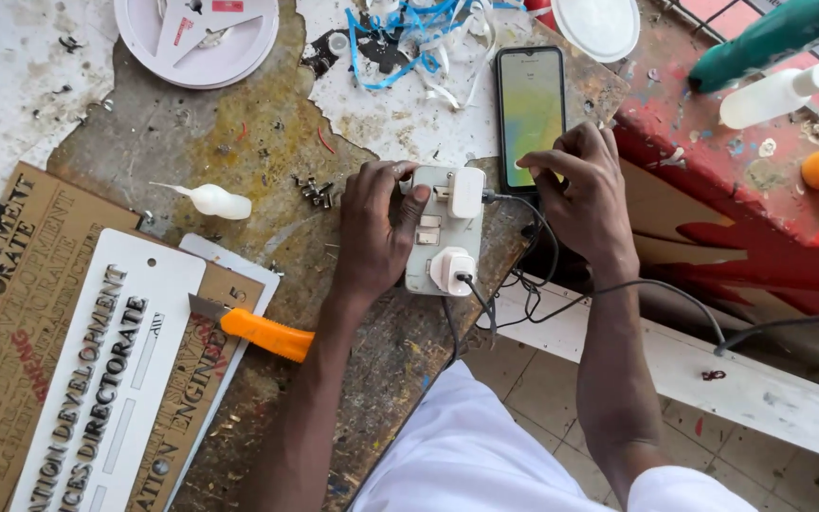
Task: Using a utility knife to remove excess material from a cut sign stencil, a process known as weeding.
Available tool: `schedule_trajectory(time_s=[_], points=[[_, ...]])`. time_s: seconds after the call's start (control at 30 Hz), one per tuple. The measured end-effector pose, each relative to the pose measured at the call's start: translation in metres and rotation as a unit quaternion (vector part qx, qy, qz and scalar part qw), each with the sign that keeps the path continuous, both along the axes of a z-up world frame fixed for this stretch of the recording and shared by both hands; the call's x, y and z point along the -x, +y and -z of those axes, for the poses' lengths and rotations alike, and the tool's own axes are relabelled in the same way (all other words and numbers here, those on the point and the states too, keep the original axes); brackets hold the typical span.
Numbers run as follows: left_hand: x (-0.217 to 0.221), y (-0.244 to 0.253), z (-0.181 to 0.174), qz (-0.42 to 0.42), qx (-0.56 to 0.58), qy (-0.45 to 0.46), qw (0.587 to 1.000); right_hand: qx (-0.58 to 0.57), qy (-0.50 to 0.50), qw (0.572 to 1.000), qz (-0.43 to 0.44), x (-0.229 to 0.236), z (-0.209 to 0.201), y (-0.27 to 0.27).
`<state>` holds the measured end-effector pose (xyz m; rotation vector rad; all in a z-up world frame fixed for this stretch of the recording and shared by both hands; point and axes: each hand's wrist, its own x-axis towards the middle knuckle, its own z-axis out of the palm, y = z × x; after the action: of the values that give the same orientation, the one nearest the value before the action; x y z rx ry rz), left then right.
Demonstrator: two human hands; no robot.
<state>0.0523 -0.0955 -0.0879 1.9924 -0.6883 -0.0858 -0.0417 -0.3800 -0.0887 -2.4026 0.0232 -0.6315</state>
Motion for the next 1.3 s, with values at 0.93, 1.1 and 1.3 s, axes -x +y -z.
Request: schedule_trajectory(time_s=[0.93,1.1,1.3], points=[[0.000,0.002,-0.006,0.010,-0.022,0.017,1.000,0.010,-0.023,0.999,0.023,-0.004,0.008,-0.002],[0.002,0.002,-0.011,0.018,-0.011,0.019,1.000,0.027,-0.017,0.999,0.032,0.000,0.003,-0.003],[0.002,0.004,-0.013,0.020,-0.009,0.017,1.000,-0.055,-0.023,0.998,0.030,0.000,-0.002,0.009]])
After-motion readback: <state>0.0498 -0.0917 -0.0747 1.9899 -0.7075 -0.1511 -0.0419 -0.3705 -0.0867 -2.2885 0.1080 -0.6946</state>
